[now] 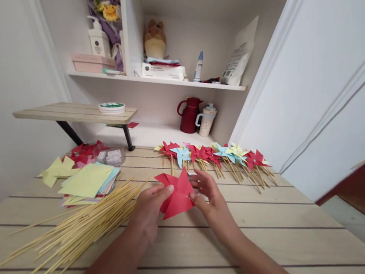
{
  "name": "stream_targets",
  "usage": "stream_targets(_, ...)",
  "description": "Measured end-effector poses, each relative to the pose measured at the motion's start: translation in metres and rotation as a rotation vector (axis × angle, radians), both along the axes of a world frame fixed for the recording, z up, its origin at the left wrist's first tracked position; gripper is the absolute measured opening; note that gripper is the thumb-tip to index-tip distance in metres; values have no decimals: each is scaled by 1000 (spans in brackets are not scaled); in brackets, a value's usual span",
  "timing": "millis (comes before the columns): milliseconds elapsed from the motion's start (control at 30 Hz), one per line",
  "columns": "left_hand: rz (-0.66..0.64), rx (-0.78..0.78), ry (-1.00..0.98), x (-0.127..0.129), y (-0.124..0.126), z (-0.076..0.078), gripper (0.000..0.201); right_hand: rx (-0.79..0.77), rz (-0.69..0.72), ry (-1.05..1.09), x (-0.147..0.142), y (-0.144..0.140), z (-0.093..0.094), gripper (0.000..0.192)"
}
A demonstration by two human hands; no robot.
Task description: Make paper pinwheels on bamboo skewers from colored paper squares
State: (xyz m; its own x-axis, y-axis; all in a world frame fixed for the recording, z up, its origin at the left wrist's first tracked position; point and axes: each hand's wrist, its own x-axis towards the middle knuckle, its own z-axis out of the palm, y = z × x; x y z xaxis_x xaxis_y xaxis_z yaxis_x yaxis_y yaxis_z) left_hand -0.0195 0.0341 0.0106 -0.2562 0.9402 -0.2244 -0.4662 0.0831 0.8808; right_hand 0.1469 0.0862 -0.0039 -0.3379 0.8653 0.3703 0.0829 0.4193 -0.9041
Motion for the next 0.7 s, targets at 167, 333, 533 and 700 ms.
stream_targets(167,70,57,-88,-1,-1,7,32,631,-158,-308,3,-17,10,47)
stream_targets(333,45,84,-127,2,-4,13,34,894,-193,-457,-6,-30,6,49)
stream_targets(533,7,93,-132,9,-8,11,27,917,-241,-441,-9,-25,2,25)
stream_targets(700,32,118,-59,12,-9,8,27,773,-245,-300,-11,-23,1,11)
